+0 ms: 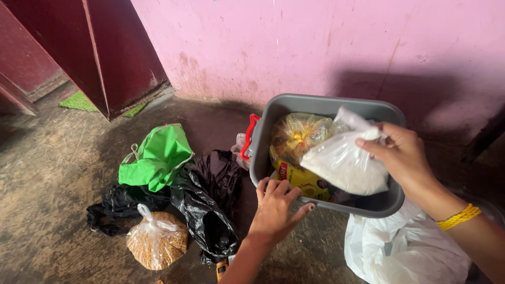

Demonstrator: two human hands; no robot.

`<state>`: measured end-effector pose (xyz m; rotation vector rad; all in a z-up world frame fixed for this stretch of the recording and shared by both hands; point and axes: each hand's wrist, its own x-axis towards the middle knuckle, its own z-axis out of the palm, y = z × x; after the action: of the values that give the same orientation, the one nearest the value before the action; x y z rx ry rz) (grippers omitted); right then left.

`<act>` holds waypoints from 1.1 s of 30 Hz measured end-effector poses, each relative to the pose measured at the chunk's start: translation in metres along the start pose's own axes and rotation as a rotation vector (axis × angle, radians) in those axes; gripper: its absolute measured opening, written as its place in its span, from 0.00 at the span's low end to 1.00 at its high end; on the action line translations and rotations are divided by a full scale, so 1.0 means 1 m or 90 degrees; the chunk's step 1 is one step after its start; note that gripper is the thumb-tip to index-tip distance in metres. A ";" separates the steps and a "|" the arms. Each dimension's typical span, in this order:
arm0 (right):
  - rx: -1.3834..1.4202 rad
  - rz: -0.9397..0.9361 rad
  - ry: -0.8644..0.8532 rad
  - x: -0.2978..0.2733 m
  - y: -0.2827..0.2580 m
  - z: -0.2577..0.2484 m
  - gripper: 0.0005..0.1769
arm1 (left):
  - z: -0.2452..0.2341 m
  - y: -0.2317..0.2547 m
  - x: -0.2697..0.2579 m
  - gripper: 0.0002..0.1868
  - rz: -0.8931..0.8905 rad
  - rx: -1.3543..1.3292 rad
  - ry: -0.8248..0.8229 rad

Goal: The person packs various items into a grey plastic container. They place a white plastic bag, a small bottle, two wooden combs, a small packet, and a black cloth into the container one by one.

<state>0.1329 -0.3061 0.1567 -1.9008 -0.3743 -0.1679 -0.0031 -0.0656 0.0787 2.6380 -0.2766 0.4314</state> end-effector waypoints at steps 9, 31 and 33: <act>-0.428 -0.123 -0.062 0.005 0.025 0.002 0.21 | 0.005 -0.005 0.021 0.22 0.043 0.022 0.088; -0.375 -0.071 -0.359 0.111 0.139 0.029 0.19 | 0.015 -0.002 0.129 0.15 -0.105 0.099 0.080; -0.404 0.037 -0.398 0.126 0.148 0.037 0.19 | 0.012 0.002 0.157 0.15 -0.205 0.061 -0.065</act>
<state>0.2986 -0.2960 0.0491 -2.5729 -0.7467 0.4072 0.1457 -0.0915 0.1235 2.7355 0.1421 0.2067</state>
